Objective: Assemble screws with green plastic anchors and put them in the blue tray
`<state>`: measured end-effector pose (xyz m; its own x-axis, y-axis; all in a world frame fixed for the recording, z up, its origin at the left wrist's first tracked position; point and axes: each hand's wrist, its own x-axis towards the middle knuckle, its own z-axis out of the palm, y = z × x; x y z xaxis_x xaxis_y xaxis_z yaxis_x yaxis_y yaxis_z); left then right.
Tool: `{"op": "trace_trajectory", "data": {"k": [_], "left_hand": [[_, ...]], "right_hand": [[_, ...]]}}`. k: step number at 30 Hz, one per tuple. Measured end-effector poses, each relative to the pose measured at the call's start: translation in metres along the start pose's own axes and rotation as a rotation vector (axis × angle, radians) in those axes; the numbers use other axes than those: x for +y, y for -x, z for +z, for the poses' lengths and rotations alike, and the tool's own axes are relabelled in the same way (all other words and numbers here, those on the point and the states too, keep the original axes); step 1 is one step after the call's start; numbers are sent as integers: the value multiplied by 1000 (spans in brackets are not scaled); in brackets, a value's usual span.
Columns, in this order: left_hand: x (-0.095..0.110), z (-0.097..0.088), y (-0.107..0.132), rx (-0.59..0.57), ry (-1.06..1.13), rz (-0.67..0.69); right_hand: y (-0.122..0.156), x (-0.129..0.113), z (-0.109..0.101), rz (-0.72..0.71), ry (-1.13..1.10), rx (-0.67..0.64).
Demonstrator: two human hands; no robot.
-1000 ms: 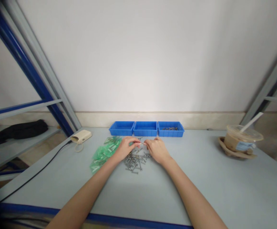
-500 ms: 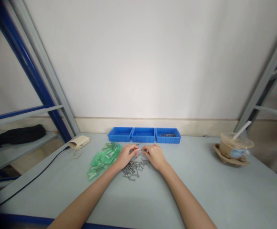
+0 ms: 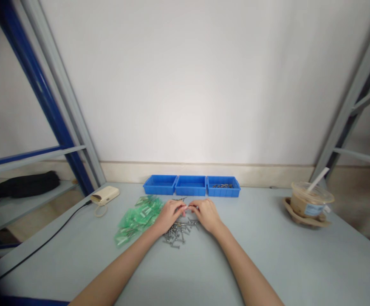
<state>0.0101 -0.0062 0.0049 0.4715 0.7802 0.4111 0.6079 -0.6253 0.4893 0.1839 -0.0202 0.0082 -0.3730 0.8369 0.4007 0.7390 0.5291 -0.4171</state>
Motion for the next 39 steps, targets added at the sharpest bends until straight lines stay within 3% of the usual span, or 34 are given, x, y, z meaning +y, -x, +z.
{"op": "trace_trajectory", "data": {"k": [9, 13, 21, 29, 34, 39], "left_hand": [[0, -1, 1, 25, -120, 18], [0, -2, 1, 10, -100, 21], [1, -1, 1, 8, -108, 47], [-2, -2, 3, 8, -22, -33], [5, -8, 2, 22, -29, -12], [9, -11, 4, 32, -43, -39]], "right_hand": [[-1, -1, 5, -49, 63, 24], [-2, -3, 6, -100, 141, 51], [-2, -7, 5, -44, 131, 87], [-1, -13, -2, -133, 222, 67], [-2, -12, 0, -51, 148, 74], [-1, -12, 4, -80, 65, 85]]}}
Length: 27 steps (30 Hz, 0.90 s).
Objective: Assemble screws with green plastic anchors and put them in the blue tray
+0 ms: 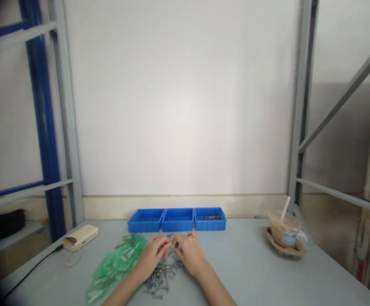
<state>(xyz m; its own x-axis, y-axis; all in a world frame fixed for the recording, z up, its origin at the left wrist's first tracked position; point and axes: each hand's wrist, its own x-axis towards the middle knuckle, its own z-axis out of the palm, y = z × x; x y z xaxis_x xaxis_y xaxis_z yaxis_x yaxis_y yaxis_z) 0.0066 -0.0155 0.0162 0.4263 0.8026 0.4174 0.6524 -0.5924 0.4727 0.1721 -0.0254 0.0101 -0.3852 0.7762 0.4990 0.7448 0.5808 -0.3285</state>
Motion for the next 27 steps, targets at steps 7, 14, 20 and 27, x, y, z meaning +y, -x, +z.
{"op": "trace_trajectory", "data": {"k": [7, 14, 20, 27], "left_hand": [[-4, 2, 0, 12, -61, 23], [-4, 2, 2, 28, -158, 145], [-3, -1, 2, 85, -189, 164], [-7, 5, 0, 7, 4, 83]], "right_hand": [[-1, 1, 2, 19, -10, -13], [0, 4, 2, 59, -32, -10], [0, 5, 3, 58, -127, -37], [1, 4, -2, -9, -77, -53]]}}
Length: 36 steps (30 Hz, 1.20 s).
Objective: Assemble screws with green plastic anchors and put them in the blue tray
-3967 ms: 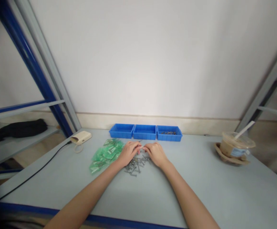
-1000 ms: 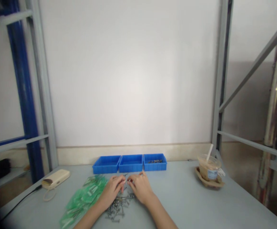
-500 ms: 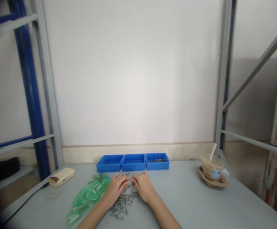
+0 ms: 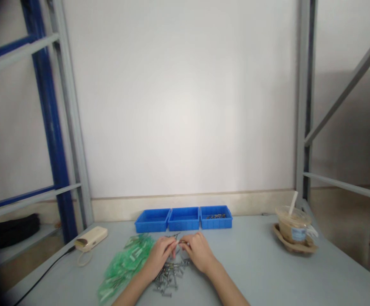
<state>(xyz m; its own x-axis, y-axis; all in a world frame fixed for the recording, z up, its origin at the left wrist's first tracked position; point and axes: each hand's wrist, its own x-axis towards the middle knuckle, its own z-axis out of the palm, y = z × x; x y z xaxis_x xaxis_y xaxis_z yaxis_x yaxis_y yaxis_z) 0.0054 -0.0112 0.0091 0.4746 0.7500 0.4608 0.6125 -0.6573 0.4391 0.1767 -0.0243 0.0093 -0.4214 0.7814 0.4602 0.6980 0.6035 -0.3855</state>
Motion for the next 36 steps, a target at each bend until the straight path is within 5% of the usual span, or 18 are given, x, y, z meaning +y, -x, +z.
{"op": "trace_trajectory", "data": {"k": [9, 20, 26, 36], "left_hand": [[-8, 13, -1, -34, 409, -137], [-8, 13, -2, 79, 323, -159], [-5, 10, -3, 93, 218, -160], [-7, 14, -1, 70, 240, -262]], "right_hand": [[-1, 7, 9, -99, 168, 32], [5, -6, 8, -3, 27, 109], [2, -2, 12, -48, 16, 123], [3, -2, 12, 115, -38, 131]]}}
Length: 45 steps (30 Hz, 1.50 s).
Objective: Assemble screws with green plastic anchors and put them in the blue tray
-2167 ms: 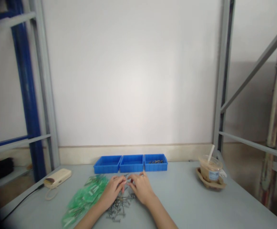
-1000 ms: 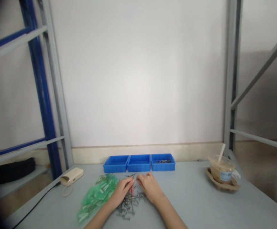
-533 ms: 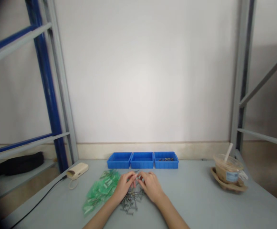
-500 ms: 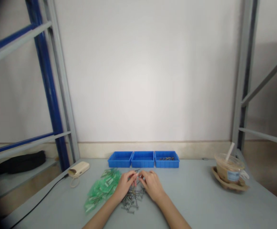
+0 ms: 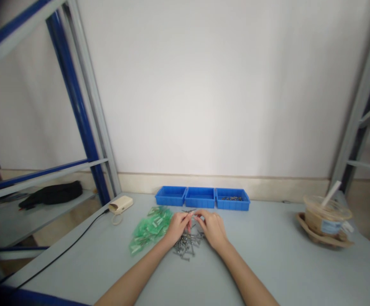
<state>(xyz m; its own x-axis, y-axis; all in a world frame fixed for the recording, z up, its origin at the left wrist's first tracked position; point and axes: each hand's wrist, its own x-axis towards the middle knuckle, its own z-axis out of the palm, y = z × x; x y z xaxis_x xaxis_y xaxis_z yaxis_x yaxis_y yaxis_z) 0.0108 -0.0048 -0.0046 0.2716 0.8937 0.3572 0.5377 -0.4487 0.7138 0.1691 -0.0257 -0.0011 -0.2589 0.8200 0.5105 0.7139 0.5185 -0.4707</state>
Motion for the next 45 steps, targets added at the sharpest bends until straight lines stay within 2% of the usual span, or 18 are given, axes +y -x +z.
{"op": "trace_trajectory", "data": {"k": [6, 12, 18, 23, 28, 32, 36, 41, 45], "left_hand": [[0, -3, -1, -44, -80, 13], [8, -6, 3, -49, -208, 156], [11, -8, 4, -40, -212, 171], [8, -9, 4, -45, -253, 215], [5, -7, 4, -34, -266, 221], [7, -6, 4, -52, -270, 209], [10, -6, 4, -37, -310, 220], [11, -5, 4, -6, -344, 232], [7, -4, 4, -35, -276, 212]], "right_hand": [[0, 9, 1, -54, 47, -53], [-1, 11, -5, -22, 2, -94], [-2, 11, -9, -14, -31, -115], [-2, 16, -9, 27, -128, -188], [-3, 15, -10, 21, -211, -139], [-3, 10, -14, -1, -142, -113], [-3, 7, -14, 13, -73, -127], [-3, 11, -12, -17, -131, -137], [-3, 15, -9, -39, -55, -153]]}}
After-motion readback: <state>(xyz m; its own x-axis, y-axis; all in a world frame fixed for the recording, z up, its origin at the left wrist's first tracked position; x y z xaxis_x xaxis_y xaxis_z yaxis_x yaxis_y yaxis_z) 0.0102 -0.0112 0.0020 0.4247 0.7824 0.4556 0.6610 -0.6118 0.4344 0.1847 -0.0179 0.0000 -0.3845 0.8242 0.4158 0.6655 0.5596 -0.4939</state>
